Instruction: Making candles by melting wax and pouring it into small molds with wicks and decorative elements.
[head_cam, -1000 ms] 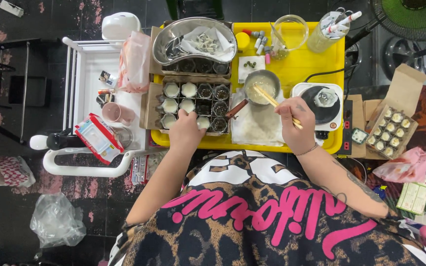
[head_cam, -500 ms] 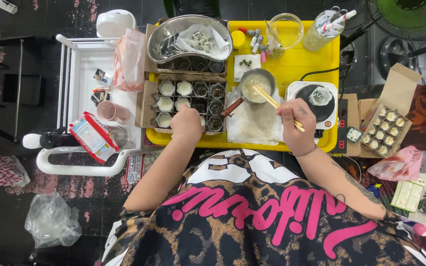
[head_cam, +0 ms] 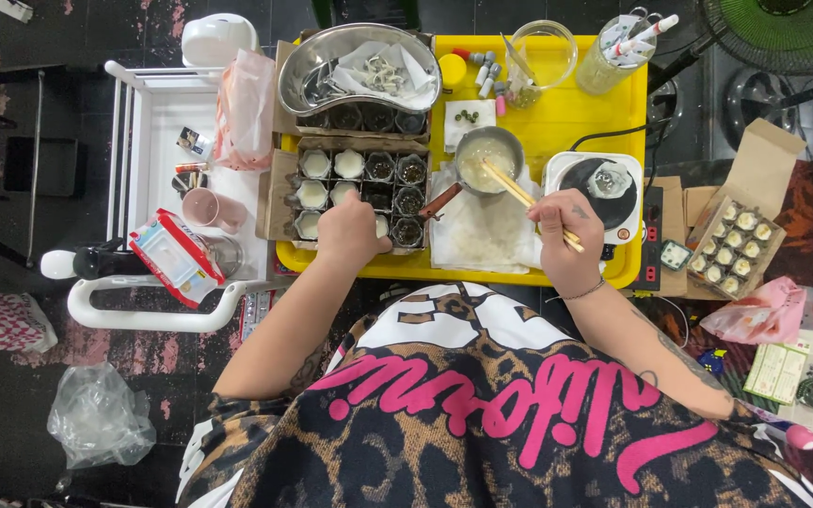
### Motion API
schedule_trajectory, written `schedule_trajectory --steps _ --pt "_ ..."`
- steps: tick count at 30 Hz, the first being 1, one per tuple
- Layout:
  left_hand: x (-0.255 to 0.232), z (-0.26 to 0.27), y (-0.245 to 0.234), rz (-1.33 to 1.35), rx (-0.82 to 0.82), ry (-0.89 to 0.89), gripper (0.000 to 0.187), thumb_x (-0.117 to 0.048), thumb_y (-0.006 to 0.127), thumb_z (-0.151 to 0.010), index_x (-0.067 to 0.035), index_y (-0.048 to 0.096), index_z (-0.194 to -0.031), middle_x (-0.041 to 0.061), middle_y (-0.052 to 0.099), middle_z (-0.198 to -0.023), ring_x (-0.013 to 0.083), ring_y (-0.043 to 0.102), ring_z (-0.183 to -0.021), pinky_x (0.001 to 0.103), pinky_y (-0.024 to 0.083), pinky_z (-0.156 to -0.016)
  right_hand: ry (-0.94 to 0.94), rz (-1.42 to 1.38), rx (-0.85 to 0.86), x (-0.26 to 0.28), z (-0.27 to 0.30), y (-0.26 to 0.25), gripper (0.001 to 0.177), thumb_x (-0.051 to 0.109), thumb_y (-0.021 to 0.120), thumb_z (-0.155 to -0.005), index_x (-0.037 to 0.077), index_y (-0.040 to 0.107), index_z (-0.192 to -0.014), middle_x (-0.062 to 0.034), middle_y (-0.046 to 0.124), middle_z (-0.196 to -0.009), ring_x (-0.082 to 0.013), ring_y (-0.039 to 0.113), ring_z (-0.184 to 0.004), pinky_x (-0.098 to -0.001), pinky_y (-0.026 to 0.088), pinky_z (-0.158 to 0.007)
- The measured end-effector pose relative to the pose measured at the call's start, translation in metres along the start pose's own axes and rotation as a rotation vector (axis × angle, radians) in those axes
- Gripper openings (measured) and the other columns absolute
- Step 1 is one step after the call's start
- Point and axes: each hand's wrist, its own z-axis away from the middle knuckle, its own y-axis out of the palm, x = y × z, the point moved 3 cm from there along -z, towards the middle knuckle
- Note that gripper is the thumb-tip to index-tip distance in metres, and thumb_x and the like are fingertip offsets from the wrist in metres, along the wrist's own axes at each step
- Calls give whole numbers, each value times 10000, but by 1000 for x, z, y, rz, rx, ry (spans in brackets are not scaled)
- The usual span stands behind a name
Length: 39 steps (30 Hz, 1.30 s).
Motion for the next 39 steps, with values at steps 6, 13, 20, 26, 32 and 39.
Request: schedule_trajectory --steps 6,13,20,26,32,39 --pt "-1 0 -2 -16 7 2 523 -489 886 -697 -38 762 -930 115 589 -1117 291 704 -896 403 586 -744 -56 -17 -37 4 0 -4 304 157 530 -1148 -17 633 -922 -116 645 -977 -192 631 -903 -291 512 -828" --pt "-3 -7 11 -36 7 -73 493 -461 876 -717 -41 761 -948 102 588 -1113 278 715 -883 386 598 -712 -39 -22 -33 2 4 -2 300 150 529 -1141 -25 638 -922 -119 649 -967 -196 636 -896 -292 517 -812" --pt "1 1 -6 -25 -11 -17 499 -477 880 -693 -54 768 -932 108 599 -1091 276 709 -890 386 588 -746 -18 -44 -54 -1 7 -5 312 153 520 -1149 -26 640 -923 -120 638 -970 -194 637 -902 -294 516 -828" --pt "27 18 -29 137 -147 6 493 -461 890 -648 -105 775 -971 88 625 -1086 289 688 -934 428 564 -773 -14 -68 -61 -1 6 -5 315 153 513 -1149 -25 625 -915 -114 639 -966 -191 643 -901 -294 529 -839" --pt "47 30 -58 428 -289 72 473 -442 888 -689 -99 776 -996 96 659 -1069 275 681 -892 406 549 -801 -11 -73 -68 -3 3 -3 320 157 510 -1153 -18 630 -913 -110 638 -961 -191 644 -907 -294 527 -845" --pt "37 10 -73 742 -72 119 430 -373 860 -754 -69 730 -1030 114 721 -861 191 647 -744 340 528 -727 23 -67 -62 -2 3 -4 354 205 488 -1156 -22 631 -924 -101 635 -959 -176 618 -876 -280 507 -814"
